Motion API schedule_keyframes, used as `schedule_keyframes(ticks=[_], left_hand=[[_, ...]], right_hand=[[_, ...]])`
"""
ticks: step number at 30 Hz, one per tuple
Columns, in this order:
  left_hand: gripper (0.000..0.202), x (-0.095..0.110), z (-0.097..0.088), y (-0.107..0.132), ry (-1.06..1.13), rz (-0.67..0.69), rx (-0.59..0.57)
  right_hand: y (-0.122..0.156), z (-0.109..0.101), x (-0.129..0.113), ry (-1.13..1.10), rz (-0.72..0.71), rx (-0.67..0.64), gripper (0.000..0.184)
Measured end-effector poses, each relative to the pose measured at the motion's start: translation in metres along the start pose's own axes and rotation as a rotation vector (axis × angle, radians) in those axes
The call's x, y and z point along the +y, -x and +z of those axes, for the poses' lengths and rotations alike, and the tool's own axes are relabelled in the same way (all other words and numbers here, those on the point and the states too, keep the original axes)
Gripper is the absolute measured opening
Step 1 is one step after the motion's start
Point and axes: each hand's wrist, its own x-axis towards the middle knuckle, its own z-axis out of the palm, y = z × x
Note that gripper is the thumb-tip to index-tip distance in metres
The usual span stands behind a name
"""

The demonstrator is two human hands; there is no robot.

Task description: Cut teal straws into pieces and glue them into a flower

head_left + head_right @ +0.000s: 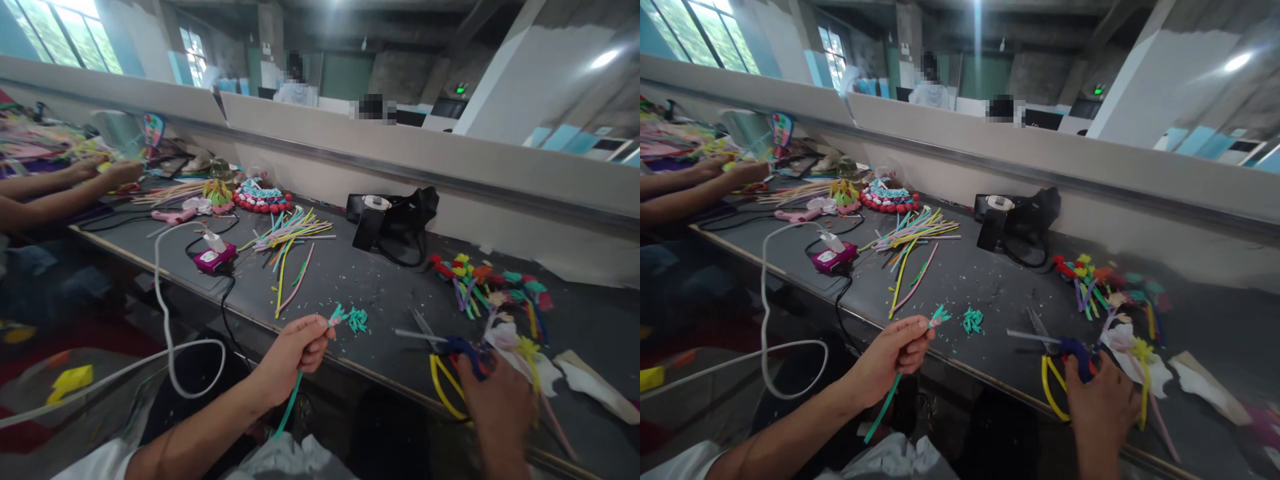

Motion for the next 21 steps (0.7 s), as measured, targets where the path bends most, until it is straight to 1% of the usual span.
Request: schedule_keyframes(ticks=[1, 2, 3, 4, 5, 6, 7, 9, 12, 15, 17, 21], left_hand=[[0.024, 0.0, 0.001, -0.001, -0.001, -0.004, -0.001], [0.024, -0.001, 0.002, -0.001, -0.001, -0.006, -0.003], [0.024, -0.001, 0.003, -0.002, -0.001, -0.007, -0.004], [0.024, -0.001, 0.004, -0.002, -0.001, -0.007, -0.006], [0.024, -0.001, 0.004, -0.002, 0.0, -0.006, -0.007], [0.024, -0.001, 0.005, -0.001, 0.002, -0.005, -0.008], [0.024, -0.001, 0.005, -0.001, 0.004, -0.004, -0.008], [0.025, -0.001, 0.004, 0.001, 0.007, 0.0, -0.005], [0.026, -0.001, 0.002, 0.003, 0.011, 0.003, 0.011], [0.026, -0.001, 0.0, 0.004, 0.013, 0.004, 0.024], [0.026, -0.002, -0.001, 0.003, 0.016, 0.012, 0.024], [0.026, -0.003, -0.001, 0.0, 0.007, 0.038, 0.026]], right_hand=[[0.006, -0.008, -0.017, -0.042, -0.036, 0.088, 0.055], [0.011, -0.015, -0.037, -0.146, -0.094, 0.131, 0.049], [0.017, -0.02, -0.058, -0.278, -0.16, 0.127, 0.042], [0.022, -0.023, -0.079, -0.396, -0.234, 0.078, 0.036], [0.027, -0.024, -0.099, -0.464, -0.311, 0.018, 0.033], [0.031, -0.022, -0.116, -0.479, -0.398, -0.058, 0.032], [0.034, -0.018, -0.13, -0.471, -0.435, -0.089, 0.031], [0.037, -0.007, -0.15, -0.44, -0.475, -0.123, 0.03], [0.039, 0.011, -0.162, -0.388, -0.48, -0.123, 0.033], [0.039, 0.018, -0.166, -0.361, -0.477, -0.122, 0.036], [0.04, 0.015, -0.165, -0.367, -0.48, -0.129, 0.035], [0.042, 0.0, -0.157, -0.433, -0.499, -0.154, 0.028]])
